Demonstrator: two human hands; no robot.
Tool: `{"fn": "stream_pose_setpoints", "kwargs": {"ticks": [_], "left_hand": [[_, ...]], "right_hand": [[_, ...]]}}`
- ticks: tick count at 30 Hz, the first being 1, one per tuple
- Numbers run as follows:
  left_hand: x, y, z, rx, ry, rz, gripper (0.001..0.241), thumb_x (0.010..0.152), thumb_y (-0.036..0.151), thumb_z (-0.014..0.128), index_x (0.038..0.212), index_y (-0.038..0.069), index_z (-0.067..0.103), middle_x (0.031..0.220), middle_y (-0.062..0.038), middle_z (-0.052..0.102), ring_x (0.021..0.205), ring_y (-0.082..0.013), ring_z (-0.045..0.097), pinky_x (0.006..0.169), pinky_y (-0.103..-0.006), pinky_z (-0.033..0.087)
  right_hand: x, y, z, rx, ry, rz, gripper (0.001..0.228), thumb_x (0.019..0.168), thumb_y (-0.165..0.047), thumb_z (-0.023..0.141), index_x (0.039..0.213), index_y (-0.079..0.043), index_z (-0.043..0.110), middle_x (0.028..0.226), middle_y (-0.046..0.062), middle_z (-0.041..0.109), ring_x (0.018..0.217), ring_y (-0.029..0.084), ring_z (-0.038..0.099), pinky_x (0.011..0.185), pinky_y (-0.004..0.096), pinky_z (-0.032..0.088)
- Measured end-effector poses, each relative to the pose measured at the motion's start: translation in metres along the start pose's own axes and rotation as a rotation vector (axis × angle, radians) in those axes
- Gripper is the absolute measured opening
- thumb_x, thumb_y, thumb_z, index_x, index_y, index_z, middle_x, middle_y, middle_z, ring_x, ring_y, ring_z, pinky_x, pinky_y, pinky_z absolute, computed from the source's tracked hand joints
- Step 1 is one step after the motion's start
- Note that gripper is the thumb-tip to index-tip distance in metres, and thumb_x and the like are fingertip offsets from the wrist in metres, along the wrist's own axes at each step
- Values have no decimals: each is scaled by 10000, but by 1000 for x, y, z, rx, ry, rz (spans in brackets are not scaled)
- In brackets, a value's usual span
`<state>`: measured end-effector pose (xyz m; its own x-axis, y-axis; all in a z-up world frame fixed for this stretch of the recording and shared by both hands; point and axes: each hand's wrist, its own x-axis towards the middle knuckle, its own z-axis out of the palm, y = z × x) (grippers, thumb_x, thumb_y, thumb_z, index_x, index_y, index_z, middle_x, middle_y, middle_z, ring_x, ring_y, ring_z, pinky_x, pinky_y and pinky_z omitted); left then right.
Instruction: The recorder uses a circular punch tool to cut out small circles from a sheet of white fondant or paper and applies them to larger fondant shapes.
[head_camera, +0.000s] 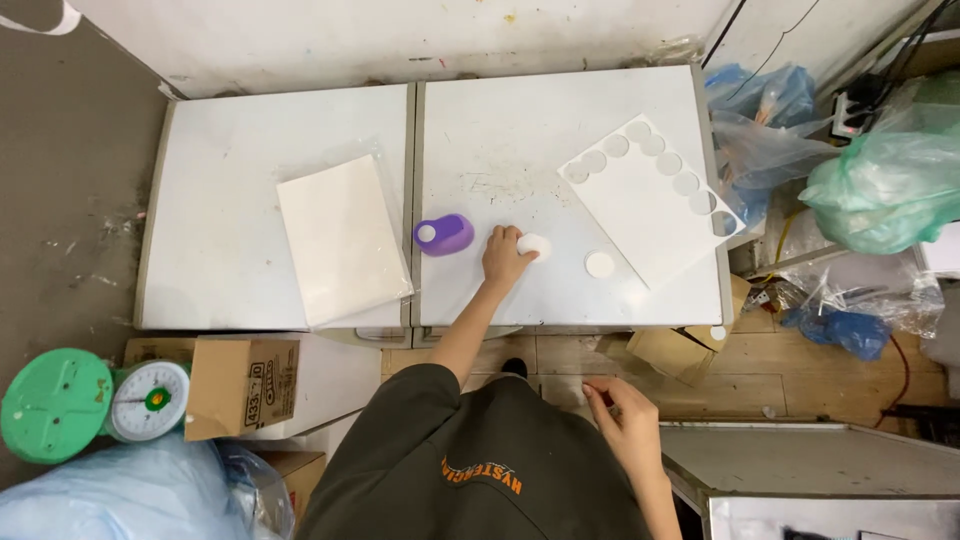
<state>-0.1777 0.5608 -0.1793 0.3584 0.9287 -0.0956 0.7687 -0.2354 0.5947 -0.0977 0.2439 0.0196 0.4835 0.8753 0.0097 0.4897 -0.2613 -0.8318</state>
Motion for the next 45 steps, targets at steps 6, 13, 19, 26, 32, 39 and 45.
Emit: {"fn": "stream_pose_setpoints", "kwargs": {"ticks": [6, 13, 19, 26, 32, 39, 45], "left_hand": [[3, -9, 11, -114, 42, 79, 424, 729, 248, 890, 1012, 86, 619, 1025, -70, 622, 973, -280, 617, 787, -413, 518], [-13, -7, -20, -370, -61, -16, 250, 827, 229, 835, 925, 85, 656, 743, -33, 672, 653, -164, 610, 611, -314, 485], [-96, 31, -78, -577, -180, 146, 191, 865, 148, 823, 887, 74, 648, 777, -28, 693, 667, -90, 622, 622, -248, 532], [-143, 87, -109, -595, -239, 481, 176, 837, 8, 763, 921, 54, 616, 1037, -39, 707, 747, -97, 665, 623, -240, 580], [-128, 104, -119, -544, -320, 669, 226, 823, 104, 802, 938, 69, 611, 1158, -22, 678, 886, -136, 696, 762, -285, 625], [-33, 25, -32, -383, -370, 249, 275, 911, 313, 758, 1116, 147, 682, 1205, -16, 677, 1024, -177, 673, 892, -353, 568], [-5, 7, -9, -87, 90, 247, 513, 775, 231, 852, 1206, 26, 665, 1156, -120, 586, 1075, -314, 578, 889, -412, 509]], "right_hand": [[20, 5, 9, -1, -43, 31, 117, 882, -106, 735, 960, -23, 763, 822, 83, 748, 627, 139, 666, 531, 265, 516], [40, 28, 24, 39, -81, 131, 144, 889, -131, 742, 981, -24, 772, 846, 75, 769, 677, 142, 681, 609, 280, 552], [66, 52, 47, 520, -68, 352, 188, 950, -157, 663, 1076, -22, 702, 1015, 85, 751, 869, 156, 706, 744, 320, 598], [72, 76, 70, 926, -193, 343, 156, 1011, -169, 617, 1014, -14, 641, 1039, 77, 678, 977, 143, 690, 843, 329, 603], [74, 93, 68, 1065, -152, 415, 182, 1052, -176, 642, 918, -56, 613, 949, 80, 682, 861, 152, 659, 745, 320, 578], [67, 85, 50, 1141, -49, 453, 188, 992, -204, 612, 859, -74, 586, 1172, 192, 722, 1094, 278, 717, 914, 423, 623], [55, 101, 50, 1154, -11, 436, 175, 1003, -188, 595, 900, -48, 605, 1216, 226, 691, 1128, 304, 695, 963, 454, 599]]}}
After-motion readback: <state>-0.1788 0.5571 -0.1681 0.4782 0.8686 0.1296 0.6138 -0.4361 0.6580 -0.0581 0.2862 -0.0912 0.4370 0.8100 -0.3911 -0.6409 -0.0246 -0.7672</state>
